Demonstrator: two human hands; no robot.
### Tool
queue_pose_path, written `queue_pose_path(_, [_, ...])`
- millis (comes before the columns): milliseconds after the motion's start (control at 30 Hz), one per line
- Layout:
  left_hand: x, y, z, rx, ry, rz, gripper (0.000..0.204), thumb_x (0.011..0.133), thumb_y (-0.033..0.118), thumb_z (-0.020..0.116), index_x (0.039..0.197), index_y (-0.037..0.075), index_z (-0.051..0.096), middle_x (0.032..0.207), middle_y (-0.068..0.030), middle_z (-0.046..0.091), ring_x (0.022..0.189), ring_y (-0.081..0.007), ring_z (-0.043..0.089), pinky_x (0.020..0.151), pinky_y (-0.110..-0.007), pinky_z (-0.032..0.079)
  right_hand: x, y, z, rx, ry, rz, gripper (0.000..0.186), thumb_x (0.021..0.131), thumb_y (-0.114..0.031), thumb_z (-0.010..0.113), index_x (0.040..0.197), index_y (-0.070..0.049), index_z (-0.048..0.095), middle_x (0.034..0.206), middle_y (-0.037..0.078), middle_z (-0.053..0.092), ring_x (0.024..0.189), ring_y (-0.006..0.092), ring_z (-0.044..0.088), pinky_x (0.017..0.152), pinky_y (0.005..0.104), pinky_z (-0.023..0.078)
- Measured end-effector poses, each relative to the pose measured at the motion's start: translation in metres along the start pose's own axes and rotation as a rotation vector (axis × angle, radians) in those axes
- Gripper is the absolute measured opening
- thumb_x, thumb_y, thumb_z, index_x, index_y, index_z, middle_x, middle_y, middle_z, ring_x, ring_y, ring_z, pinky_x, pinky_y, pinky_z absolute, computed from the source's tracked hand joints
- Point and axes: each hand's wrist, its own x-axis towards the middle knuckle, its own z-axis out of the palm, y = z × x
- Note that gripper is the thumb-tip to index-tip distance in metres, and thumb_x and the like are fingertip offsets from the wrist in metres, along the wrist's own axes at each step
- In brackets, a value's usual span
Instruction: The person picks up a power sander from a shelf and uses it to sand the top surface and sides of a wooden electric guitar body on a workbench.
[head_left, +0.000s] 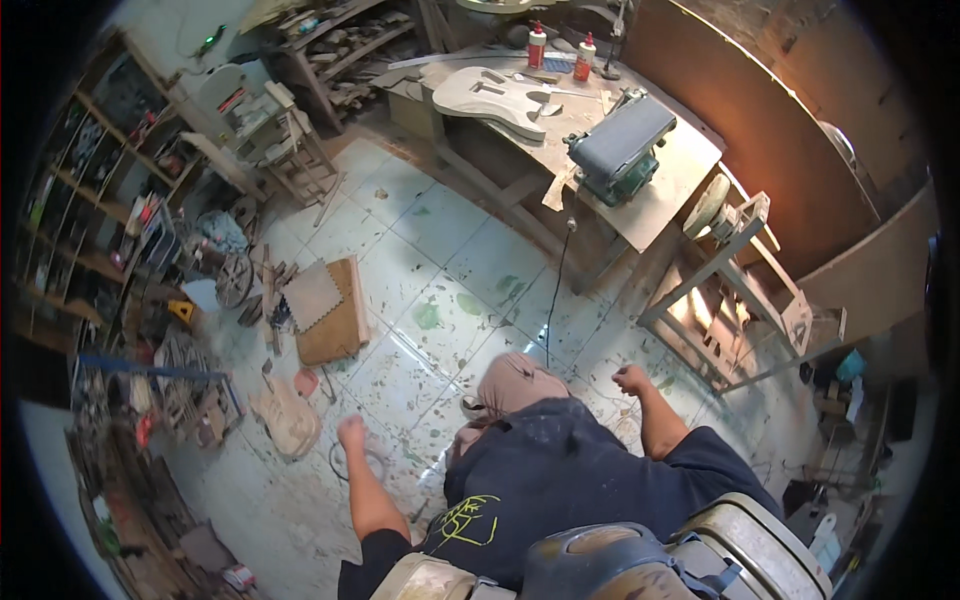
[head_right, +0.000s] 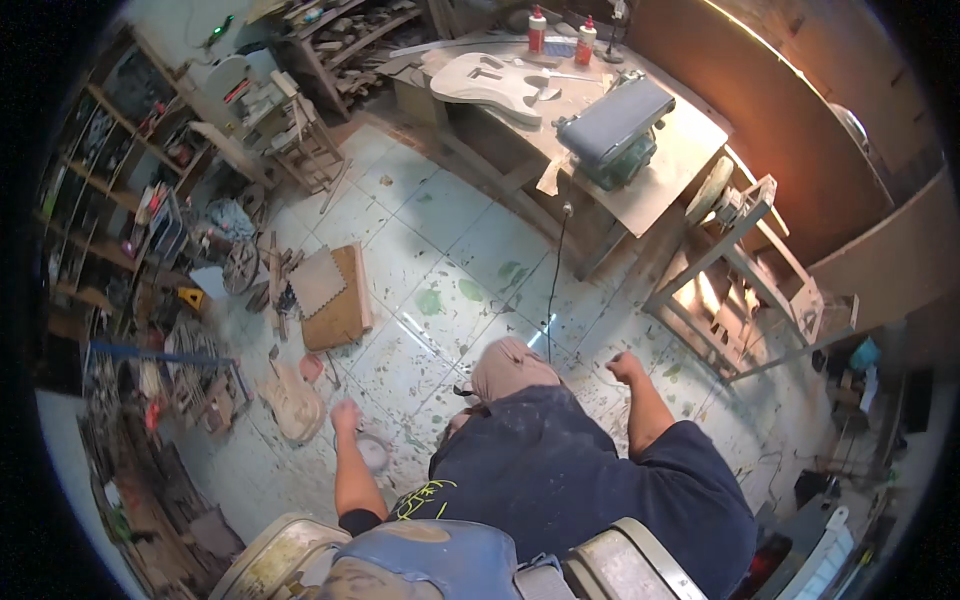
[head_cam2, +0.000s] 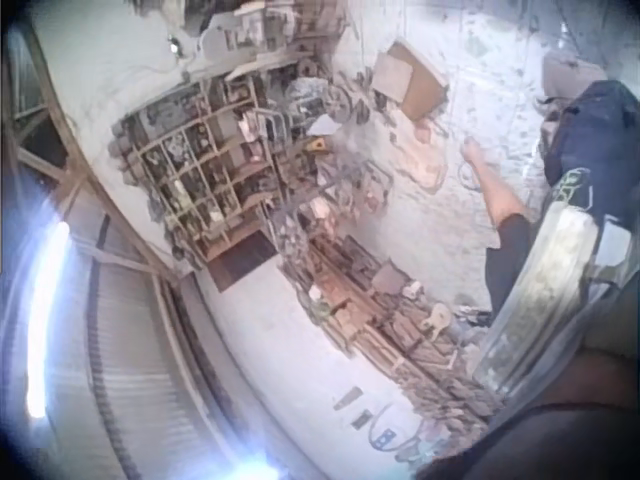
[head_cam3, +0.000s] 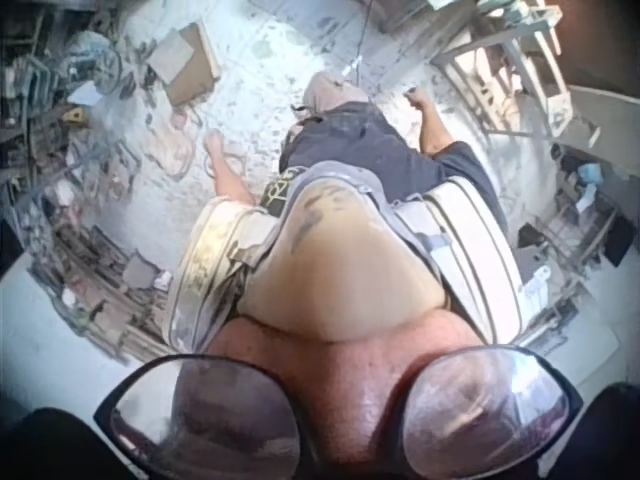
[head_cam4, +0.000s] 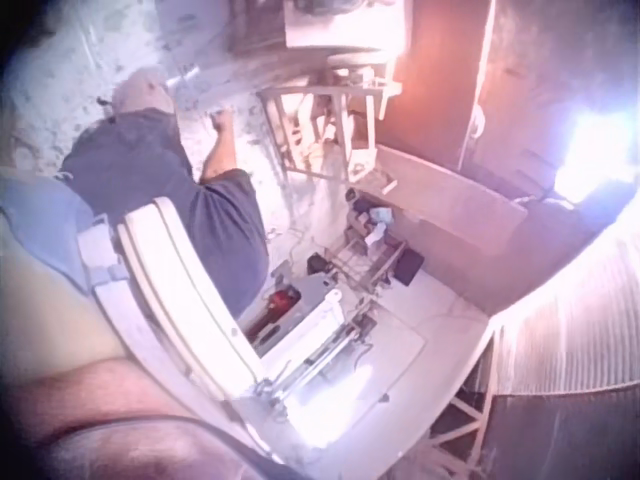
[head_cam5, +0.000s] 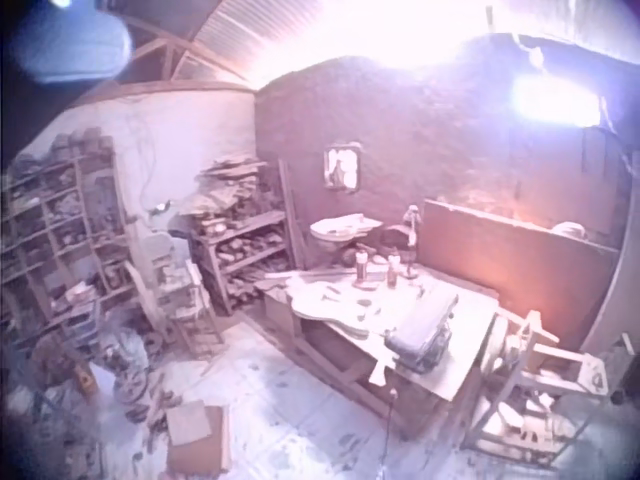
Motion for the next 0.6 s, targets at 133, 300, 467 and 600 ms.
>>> queue_pose_path(133, [0.098, 0.138, 0.037, -0.076, -0.035, 0.043, 0.016, 0.092, 0.019, 0.062, 0.094, 0.004, 0.067, 0.083, -0.0043, 0.065, 0.065, -0.0139, 0.061, 0.054, -0.027, 0.047, -0.003, -0.045, 0.013, 0.118, 0.016, 0.168, 0.03, 0.087, -0.03, 0.072, 0.101, -0.003, 0.073, 0.076, 0.008, 0.068, 0.059, 0.0191, 0.066, 0.049, 0.0347, 0.052])
queue_pose_path(300, [0.153, 0.176, 0.104, 0.042, -0.369, 0.121, 0.016, 0.093, 0.017, 0.064, 0.104, 0.006, 0.069, 0.089, -0.0028, 0.066, 0.067, -0.0121, 0.063, 0.054, -0.025, 0.044, 0.06, -0.137, 0.039, 0.122, -0.046, 0.21, 0.029, 0.086, -0.03, 0.073, 0.097, -0.003, 0.074, 0.076, 0.008, 0.069, 0.063, 0.0197, 0.067, 0.053, 0.0359, 0.054])
queue_pose_path(467, [0.141, 0.14, 0.108, 0.3, -0.342, -0.301, 0.028, 0.093, 0.027, 0.065, 0.1, 0.0, 0.068, 0.075, -0.0076, 0.065, 0.061, -0.0192, 0.066, 0.045, -0.031, 0.045, 0.186, -0.254, 0.02, 0.084, 0.107, -0.191, 0.033, 0.086, -0.031, 0.073, 0.095, 0.001, 0.073, 0.07, 0.01, 0.068, 0.06, 0.0206, 0.067, 0.056, 0.0366, 0.054])
queue_pose_path(600, [0.164, 0.099, 0.09, 0.214, -0.387, -0.584, 0.035, 0.094, 0.033, 0.062, 0.098, 0.0, 0.069, 0.075, -0.0156, 0.069, 0.071, -0.0311, 0.072, 0.05, -0.042, 0.052, 0.266, -0.366, -0.027, 0.185, 0.13, -0.127, 0.04, 0.085, -0.04, 0.069, 0.093, -0.001, 0.076, 0.088, 0.023, 0.073, 0.09, 0.0365, 0.071, 0.083, 0.0435, 0.054])
